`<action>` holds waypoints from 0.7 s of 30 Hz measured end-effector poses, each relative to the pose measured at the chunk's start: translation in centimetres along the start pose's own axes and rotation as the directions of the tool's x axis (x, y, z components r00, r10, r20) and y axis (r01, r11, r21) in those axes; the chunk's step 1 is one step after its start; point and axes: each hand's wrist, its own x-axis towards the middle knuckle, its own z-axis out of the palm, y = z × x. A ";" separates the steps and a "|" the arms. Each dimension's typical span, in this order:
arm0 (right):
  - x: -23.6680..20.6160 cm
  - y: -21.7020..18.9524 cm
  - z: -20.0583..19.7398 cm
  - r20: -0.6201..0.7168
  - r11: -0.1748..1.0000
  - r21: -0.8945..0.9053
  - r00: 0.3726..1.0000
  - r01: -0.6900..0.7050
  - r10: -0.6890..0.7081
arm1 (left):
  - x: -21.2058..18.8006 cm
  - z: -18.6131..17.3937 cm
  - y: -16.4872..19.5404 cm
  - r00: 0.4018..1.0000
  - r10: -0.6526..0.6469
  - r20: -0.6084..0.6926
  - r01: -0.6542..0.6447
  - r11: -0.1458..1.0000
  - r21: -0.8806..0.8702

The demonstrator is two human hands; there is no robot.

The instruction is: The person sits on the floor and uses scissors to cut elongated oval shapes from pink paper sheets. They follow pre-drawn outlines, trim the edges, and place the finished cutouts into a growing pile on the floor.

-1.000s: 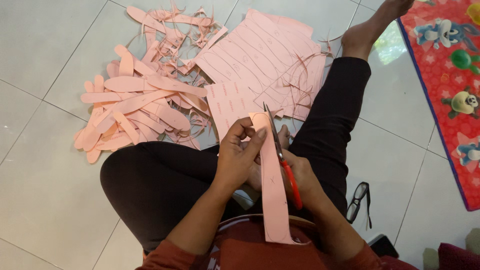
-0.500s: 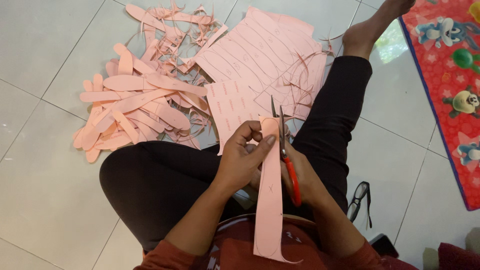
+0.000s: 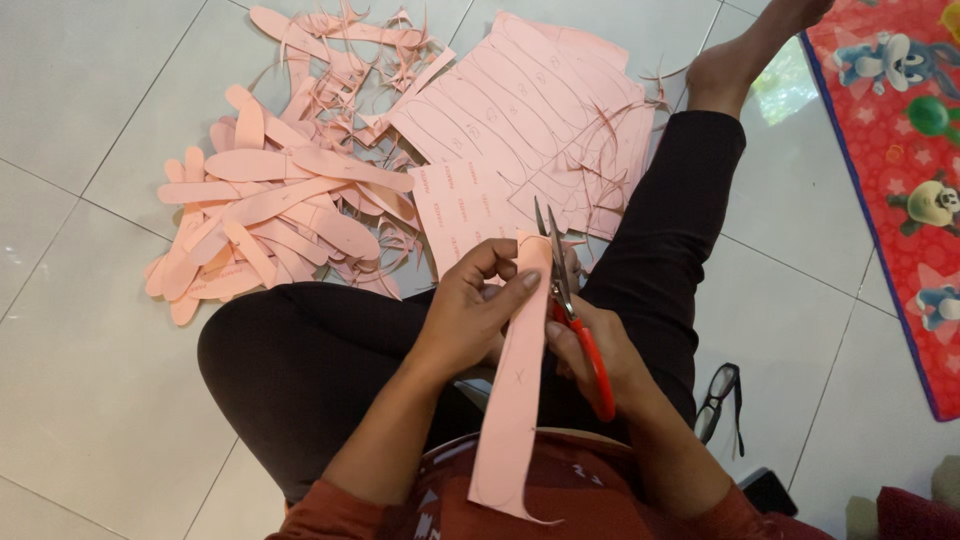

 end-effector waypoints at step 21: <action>0.5 1.9 -0.6 0.129 0.995 0.026 0.987 0.094 -0.097 | 0.2 -1.0 1.5 0.999 -0.039 0.027 0.029 0.948 0.316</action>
